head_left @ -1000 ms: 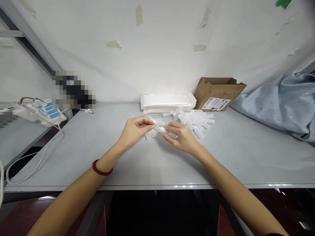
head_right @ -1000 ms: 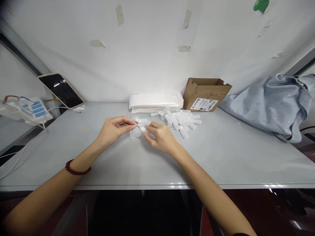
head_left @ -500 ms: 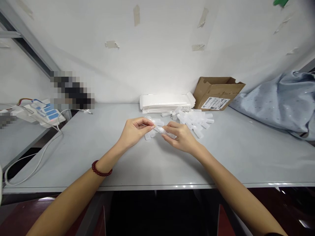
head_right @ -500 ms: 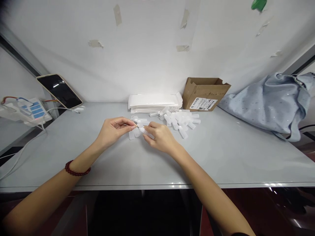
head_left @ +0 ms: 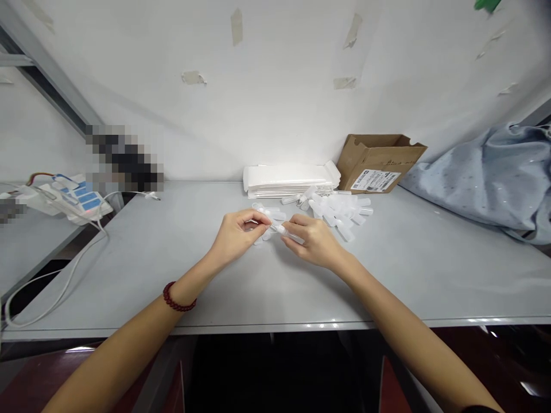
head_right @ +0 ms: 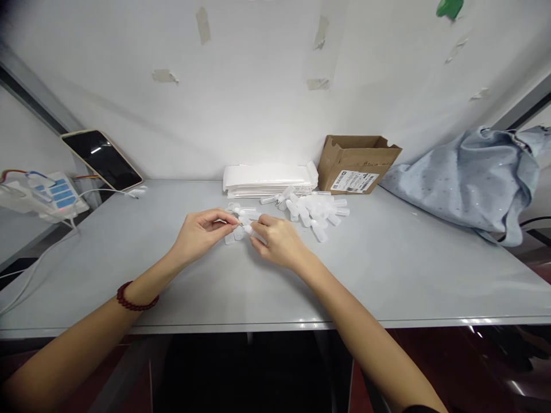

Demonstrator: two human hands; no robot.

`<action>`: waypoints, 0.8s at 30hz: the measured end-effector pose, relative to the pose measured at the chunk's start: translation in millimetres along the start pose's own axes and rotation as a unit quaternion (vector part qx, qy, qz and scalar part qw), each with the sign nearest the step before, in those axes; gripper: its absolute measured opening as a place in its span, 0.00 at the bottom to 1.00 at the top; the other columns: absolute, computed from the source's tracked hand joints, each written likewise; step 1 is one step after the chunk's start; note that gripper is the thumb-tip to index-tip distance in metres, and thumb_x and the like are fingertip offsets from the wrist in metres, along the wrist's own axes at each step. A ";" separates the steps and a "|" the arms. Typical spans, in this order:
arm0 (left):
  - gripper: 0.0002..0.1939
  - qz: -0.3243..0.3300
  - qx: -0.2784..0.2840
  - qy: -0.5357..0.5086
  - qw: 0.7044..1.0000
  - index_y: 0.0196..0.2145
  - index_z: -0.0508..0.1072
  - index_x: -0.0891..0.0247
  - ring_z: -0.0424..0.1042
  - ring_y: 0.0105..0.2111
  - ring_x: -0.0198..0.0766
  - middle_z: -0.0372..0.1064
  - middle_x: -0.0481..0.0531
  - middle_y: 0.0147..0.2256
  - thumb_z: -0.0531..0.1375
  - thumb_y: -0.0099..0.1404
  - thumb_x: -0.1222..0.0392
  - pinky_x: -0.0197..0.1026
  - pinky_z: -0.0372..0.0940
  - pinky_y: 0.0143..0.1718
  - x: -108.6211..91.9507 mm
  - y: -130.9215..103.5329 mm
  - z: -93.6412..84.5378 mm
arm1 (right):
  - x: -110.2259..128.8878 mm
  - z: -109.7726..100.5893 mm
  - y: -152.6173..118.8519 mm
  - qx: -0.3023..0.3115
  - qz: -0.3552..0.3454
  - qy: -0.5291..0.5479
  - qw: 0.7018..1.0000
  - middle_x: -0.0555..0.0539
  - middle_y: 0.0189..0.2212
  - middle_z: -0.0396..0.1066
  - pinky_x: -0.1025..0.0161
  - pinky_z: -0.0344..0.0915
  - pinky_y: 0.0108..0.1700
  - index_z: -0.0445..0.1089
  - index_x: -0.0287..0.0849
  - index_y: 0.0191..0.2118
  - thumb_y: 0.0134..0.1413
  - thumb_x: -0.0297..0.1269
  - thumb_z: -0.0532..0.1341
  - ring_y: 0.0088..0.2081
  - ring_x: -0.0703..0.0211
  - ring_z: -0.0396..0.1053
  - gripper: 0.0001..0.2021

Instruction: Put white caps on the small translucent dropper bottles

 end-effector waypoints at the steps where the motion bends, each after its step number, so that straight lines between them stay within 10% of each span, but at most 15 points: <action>1: 0.04 0.008 0.002 0.002 1.000 0.28 0.77 0.63 0.72 0.34 0.38 0.73 0.51 0.31 0.63 0.57 0.61 0.40 0.69 0.40 0.0 -0.1 0.4 | 0.1 0.0 0.0 -0.001 -0.001 0.000 1.000 0.44 0.30 0.68 0.65 0.51 0.27 0.73 0.37 0.37 0.58 0.33 0.55 0.26 0.62 0.62 0.10; 8: 0.11 0.003 0.007 -0.011 1.000 0.39 0.75 0.64 0.71 0.40 0.39 0.73 0.54 0.39 0.63 0.58 0.57 0.41 0.68 0.43 0.8 0.8 -0.6 | 2.4 -5.2 2.3 -0.041 0.010 -0.006 0.999 0.46 0.27 0.67 0.65 0.50 0.25 0.73 0.36 0.35 0.58 0.34 0.55 0.23 0.64 0.58 0.10; 24: 0.13 -0.048 0.000 -0.013 0.999 0.29 0.76 0.63 0.68 0.29 0.36 0.72 0.50 0.30 0.62 0.60 0.49 0.37 0.65 0.33 5.7 3.6 -3.1 | 2.5 -5.6 1.6 -0.043 0.007 0.007 0.999 0.45 0.29 0.68 0.65 0.51 0.26 0.72 0.37 0.37 0.60 0.36 0.55 0.24 0.64 0.59 0.11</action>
Point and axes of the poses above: each hand's wrist, its own y-axis towards the middle knuckle, its own z-axis out of the palm, x = y × z, the point moved 5 cm from there along y, towards the middle knuckle
